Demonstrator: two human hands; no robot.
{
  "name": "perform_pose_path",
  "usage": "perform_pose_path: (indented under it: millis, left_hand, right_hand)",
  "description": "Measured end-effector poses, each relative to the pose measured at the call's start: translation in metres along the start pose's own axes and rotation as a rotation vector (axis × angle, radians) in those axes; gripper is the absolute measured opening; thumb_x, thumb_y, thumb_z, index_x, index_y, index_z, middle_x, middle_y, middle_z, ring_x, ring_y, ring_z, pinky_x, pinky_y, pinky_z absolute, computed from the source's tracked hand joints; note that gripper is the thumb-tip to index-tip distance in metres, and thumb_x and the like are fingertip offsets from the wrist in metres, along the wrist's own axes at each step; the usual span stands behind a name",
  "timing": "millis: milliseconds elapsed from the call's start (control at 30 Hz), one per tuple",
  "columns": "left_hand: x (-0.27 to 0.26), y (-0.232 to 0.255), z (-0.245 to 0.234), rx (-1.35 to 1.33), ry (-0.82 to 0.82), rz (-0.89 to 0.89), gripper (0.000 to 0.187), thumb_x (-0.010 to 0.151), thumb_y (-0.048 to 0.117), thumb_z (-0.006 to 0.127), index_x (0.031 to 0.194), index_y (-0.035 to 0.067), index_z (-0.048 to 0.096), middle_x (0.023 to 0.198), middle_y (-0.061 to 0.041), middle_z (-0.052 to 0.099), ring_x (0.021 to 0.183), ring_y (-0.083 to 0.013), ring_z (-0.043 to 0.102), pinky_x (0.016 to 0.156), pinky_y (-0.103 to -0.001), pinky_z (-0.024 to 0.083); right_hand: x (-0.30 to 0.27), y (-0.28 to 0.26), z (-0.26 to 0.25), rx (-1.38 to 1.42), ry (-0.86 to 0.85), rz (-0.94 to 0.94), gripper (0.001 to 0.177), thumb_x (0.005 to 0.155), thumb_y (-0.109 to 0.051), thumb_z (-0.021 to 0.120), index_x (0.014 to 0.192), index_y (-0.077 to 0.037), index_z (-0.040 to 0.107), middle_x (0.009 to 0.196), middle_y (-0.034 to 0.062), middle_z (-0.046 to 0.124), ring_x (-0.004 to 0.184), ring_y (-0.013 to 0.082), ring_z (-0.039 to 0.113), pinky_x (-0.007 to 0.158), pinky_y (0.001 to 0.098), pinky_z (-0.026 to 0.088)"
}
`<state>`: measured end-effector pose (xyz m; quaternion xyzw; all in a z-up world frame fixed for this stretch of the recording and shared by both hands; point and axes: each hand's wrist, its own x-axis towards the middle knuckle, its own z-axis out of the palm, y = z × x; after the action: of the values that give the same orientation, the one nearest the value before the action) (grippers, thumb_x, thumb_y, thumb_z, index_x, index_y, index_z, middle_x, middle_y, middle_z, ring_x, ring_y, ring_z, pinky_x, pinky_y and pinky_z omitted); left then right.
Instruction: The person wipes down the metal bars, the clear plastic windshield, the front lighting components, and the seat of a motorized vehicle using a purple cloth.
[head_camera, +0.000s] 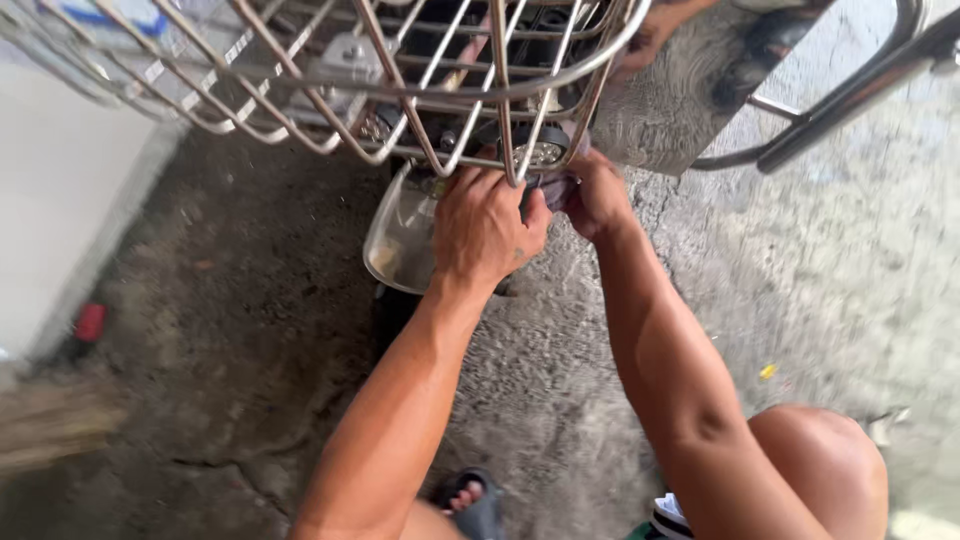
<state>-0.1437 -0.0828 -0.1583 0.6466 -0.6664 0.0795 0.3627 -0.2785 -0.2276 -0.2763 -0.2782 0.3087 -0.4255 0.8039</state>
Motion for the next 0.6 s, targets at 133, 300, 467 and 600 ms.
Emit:
perform_pose_path:
  millis: [133, 300, 467, 600]
  left_hand:
    - [0.001, 0.01, 0.0, -0.035, 0.076, -0.026, 0.017, 0.086, 0.021, 0.072, 0.085, 0.004, 0.073, 0.087, -0.01, 0.074, 0.084, -0.0307, 0.07, 0.079, -0.044, 0.056]
    - [-0.027, 0.035, 0.047, -0.289, 0.03, -0.244, 0.02, 0.09, 0.024, 0.071, 0.09, 0.004, 0.075, 0.093, -0.013, 0.076, 0.086, -0.0331, 0.073, 0.075, -0.044, 0.057]
    - [-0.029, 0.036, 0.102, -0.578, 0.271, -0.448, 0.044, 0.095, 0.028, 0.067, 0.126, -0.003, 0.065, 0.121, -0.022, 0.072, 0.109, -0.033, 0.075, 0.092, -0.039, 0.061]
    - [-0.018, 0.04, 0.125, -0.604, 0.233, -0.503, 0.049, 0.094, 0.03, 0.068, 0.13, -0.003, 0.064, 0.126, -0.026, 0.071, 0.118, -0.0362, 0.071, 0.099, -0.041, 0.057]
  right_hand:
    - [-0.013, -0.023, 0.013, 0.026, -0.026, -0.318, 0.011, 0.098, 0.0, 0.058, 0.103, -0.003, 0.068, 0.095, 0.011, 0.069, 0.08, 0.0202, 0.07, 0.072, 0.0371, 0.06]
    - [-0.022, -0.04, 0.002, -0.688, 0.136, -1.111, 0.016, 0.093, 0.004, 0.07, 0.109, 0.0, 0.071, 0.109, 0.0221, 0.061, 0.102, 0.029, 0.06, 0.09, 0.0453, 0.053]
    - [0.045, -0.052, -0.023, -1.511, -0.17, -1.565, 0.039, 0.081, -0.004, 0.068, 0.119, 0.004, 0.062, 0.139, 0.0268, 0.055, 0.131, 0.0419, 0.051, 0.11, 0.0536, 0.046]
    - [0.062, -0.067, -0.038, -2.113, -0.424, -1.71, 0.048, 0.09, -0.023, 0.06, 0.131, 0.001, 0.068, 0.138, 0.0176, 0.059, 0.126, 0.0392, 0.055, 0.105, 0.0526, 0.044]
